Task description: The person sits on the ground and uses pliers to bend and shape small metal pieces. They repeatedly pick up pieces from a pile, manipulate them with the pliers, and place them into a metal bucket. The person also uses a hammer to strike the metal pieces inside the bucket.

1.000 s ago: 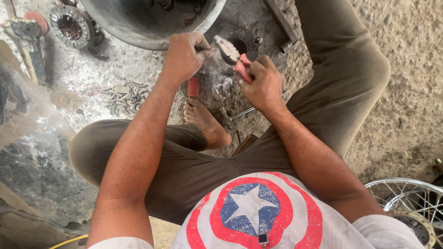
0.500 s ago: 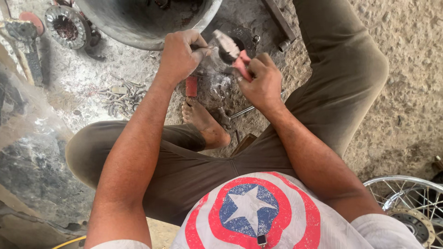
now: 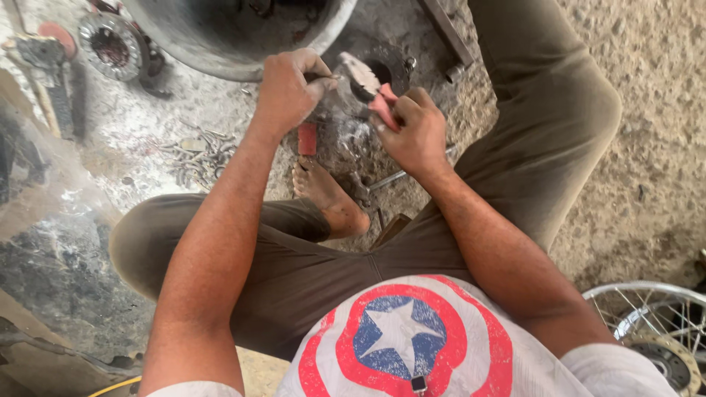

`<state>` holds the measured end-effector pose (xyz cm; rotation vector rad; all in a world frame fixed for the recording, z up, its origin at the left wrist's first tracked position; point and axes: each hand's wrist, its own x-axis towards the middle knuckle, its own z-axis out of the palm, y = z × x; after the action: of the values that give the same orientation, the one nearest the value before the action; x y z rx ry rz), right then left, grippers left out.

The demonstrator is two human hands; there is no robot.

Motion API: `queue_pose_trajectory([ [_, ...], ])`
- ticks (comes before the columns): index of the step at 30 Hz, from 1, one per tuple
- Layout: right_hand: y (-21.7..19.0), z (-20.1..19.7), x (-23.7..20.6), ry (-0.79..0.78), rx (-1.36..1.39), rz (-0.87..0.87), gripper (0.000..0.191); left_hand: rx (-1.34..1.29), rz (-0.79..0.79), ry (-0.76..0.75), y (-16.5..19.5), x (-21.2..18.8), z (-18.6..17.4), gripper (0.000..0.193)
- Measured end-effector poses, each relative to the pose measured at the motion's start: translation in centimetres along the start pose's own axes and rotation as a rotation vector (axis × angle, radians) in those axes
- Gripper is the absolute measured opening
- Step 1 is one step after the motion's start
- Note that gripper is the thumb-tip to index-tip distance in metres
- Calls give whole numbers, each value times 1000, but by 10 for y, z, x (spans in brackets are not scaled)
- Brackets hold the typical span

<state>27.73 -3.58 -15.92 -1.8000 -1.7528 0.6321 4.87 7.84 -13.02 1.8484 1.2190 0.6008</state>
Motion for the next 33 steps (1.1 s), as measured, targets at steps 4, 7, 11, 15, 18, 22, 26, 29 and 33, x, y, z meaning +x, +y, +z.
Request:
queue_pose_trajectory([
  [4,3,-1,-1,-74,-14,38,29,-61,-65,-9,2,2,1,9],
  [7,4,1,-3,-22,-68,-15,31,4,14,13,4,3,2,11],
  [11,6,3,-2,-67,-71,19,29,-9,-23,-8,4,2,3,9],
  [15,8,4,-3,-69,9,54,31,17,16,2,0,0,2,10],
  [18,7,7,-5,-89,-10,58,27,-25,10,0,-5,-1,2,10],
  [22,9,10,-3,-119,-45,170,25,-18,-68,-60,-6,-3,7,15],
  [26,16,3,1,-21,44,190,41,-19,0,-68,1,-7,16,16],
  [29,17,-5,0,-29,32,194,44,-76,-139,-96,9,-7,20,17],
  [33,16,-10,-2,-43,92,190,48,-48,-257,-136,15,-4,21,19],
])
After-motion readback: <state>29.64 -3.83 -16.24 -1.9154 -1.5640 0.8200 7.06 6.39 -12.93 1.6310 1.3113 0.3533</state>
